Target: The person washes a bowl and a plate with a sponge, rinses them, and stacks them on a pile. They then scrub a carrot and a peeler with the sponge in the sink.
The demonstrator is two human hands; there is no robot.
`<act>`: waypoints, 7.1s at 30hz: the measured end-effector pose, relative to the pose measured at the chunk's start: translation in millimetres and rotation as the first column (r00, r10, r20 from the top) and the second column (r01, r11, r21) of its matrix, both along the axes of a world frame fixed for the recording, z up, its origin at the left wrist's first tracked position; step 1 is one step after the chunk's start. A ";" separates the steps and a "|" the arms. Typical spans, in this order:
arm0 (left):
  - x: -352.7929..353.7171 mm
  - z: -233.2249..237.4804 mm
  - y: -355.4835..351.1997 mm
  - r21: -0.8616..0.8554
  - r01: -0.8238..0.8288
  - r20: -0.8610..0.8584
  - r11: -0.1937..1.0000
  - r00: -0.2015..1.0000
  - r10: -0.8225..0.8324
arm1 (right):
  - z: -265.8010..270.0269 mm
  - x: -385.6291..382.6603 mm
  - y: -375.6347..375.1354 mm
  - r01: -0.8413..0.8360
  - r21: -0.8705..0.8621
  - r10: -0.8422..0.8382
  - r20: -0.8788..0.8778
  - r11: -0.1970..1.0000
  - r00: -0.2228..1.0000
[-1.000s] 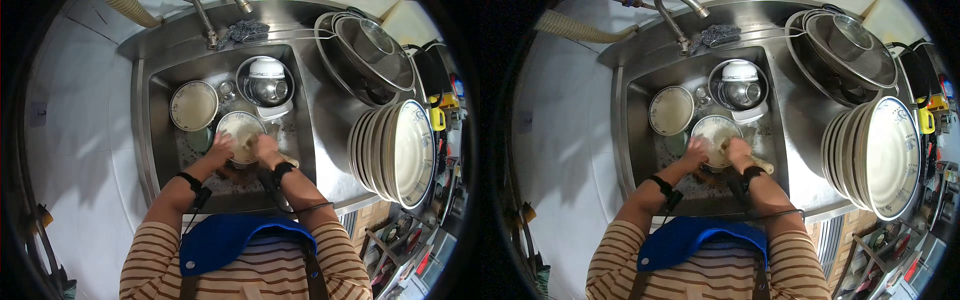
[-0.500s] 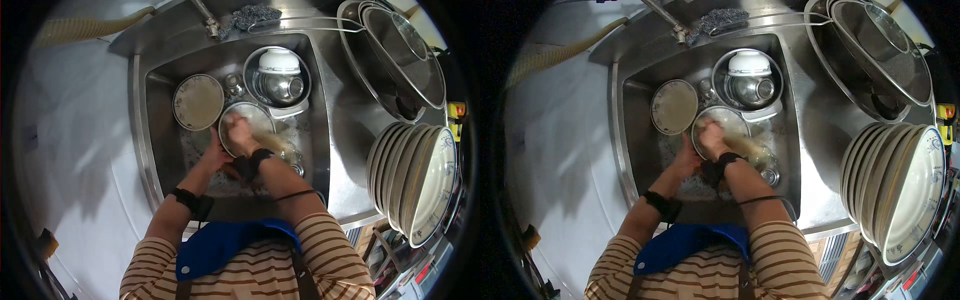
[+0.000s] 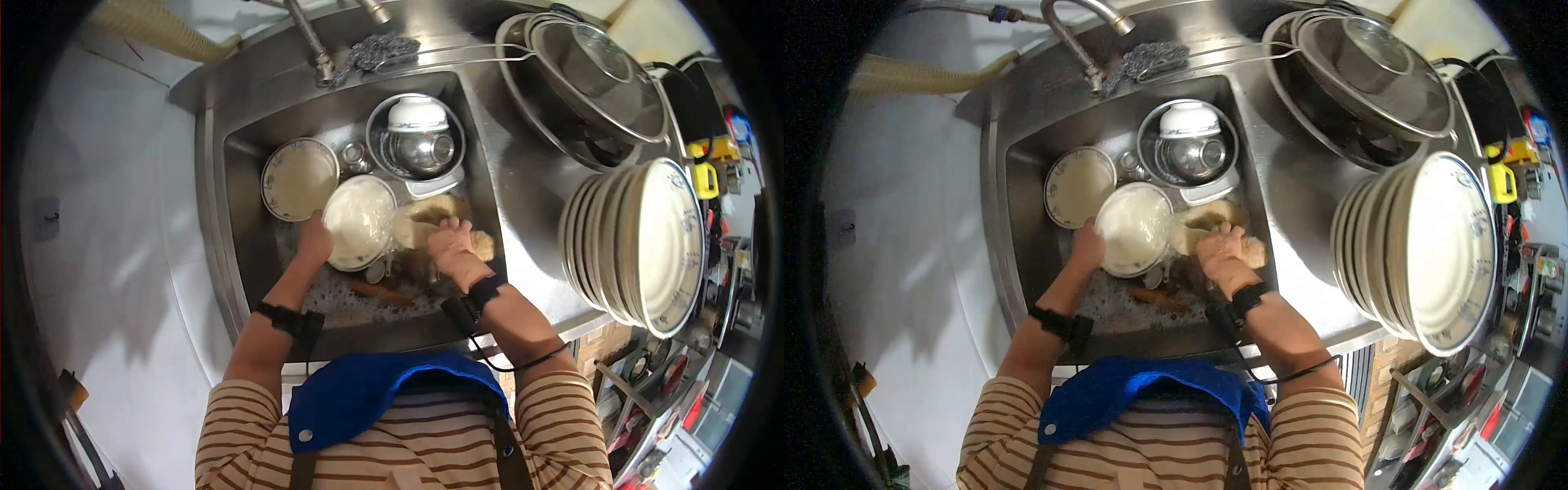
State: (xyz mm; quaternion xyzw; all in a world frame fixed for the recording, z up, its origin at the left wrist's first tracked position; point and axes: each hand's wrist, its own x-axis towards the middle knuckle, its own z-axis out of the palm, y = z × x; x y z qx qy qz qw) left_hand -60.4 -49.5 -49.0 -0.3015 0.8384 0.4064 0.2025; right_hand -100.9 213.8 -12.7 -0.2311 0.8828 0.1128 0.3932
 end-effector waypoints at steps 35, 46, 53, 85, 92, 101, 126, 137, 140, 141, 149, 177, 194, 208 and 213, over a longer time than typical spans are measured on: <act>55.5 45.8 6.4 -0.349 0.541 -0.280 0.765 0.719 -0.636 | 299.5 35.7 340.0 0.477 -0.875 -0.974 0.176 -0.088 0.143; 17.8 -12.7 -20.9 -0.695 0.530 0.054 0.486 0.713 -0.699 | 257.5 49.4 119.9 -0.160 -0.969 -0.763 -0.249 0.191 0.597; -13.3 -33.8 -20.0 -0.627 0.585 0.270 0.514 0.782 -0.562 | -16.5 29.3 -13.6 -0.217 -0.508 -0.027 -0.429 0.833 0.903; 57.7 -5.9 66.8 -0.156 0.532 -0.517 0.833 0.674 -0.527 | -16.7 -19.9 -23.3 0.077 -0.758 -0.048 0.061 0.647 0.997; 28.6 -20.2 69.7 0.764 -0.584 0.396 0.275 0.760 0.515 | -42.2 -39.9 -33.9 0.472 -0.827 -0.240 0.413 0.306 0.879; 25.2 -17.3 77.1 0.859 -0.511 0.501 0.008 0.845 0.188 | 13.7 -31.6 -0.5 0.627 -0.752 -0.292 0.658 -0.204 0.694; 51.0 68.7 55.1 0.695 -0.103 -0.329 0.711 0.834 0.442 | 26.3 42.0 -59.3 0.094 -0.863 -0.052 0.079 0.496 0.996; 50.8 77.9 63.3 0.699 -0.251 0.114 0.670 0.964 0.241 | -33.4 -15.3 -83.0 0.630 -0.633 -0.558 0.352 0.450 0.752; 60.3 15.4 31.3 0.779 -0.260 0.173 0.571 0.964 0.203 | -37.8 5.9 -91.5 0.357 -0.859 -0.321 0.244 0.366 0.915; 59.5 0.3 20.4 0.828 -0.241 0.190 0.507 0.970 0.151 | -26.9 16.9 -88.2 0.177 -0.840 -0.119 0.135 0.513 0.984; 8.5 -9.5 21.0 0.823 -0.358 0.371 0.442 0.927 0.060 | -98.9 4.2 -35.8 0.127 -0.492 -0.259 -0.210 0.861 0.943; 82.1 -105.4 41.8 0.504 -0.142 -0.086 0.852 0.973 0.214 | -73.3 39.8 -55.6 0.285 -0.272 -0.211 0.271 0.919 0.939; 32.1 -33.5 41.5 0.511 -0.502 0.364 0.698 0.862 0.353 | -97.6 42.0 -81.3 0.212 -0.378 -0.148 0.192 0.901 0.970; 13.5 29.3 46.4 -0.072 0.075 0.269 0.995 0.962 -0.053 | -77.6 28.0 -40.4 0.158 -0.276 -0.148 0.056 0.948 0.987; -8.2 -10.1 23.1 0.492 -0.023 0.517 0.871 0.812 -0.271 | -88.3 14.5 -47.7 0.375 -0.288 -0.365 0.089 0.881 0.927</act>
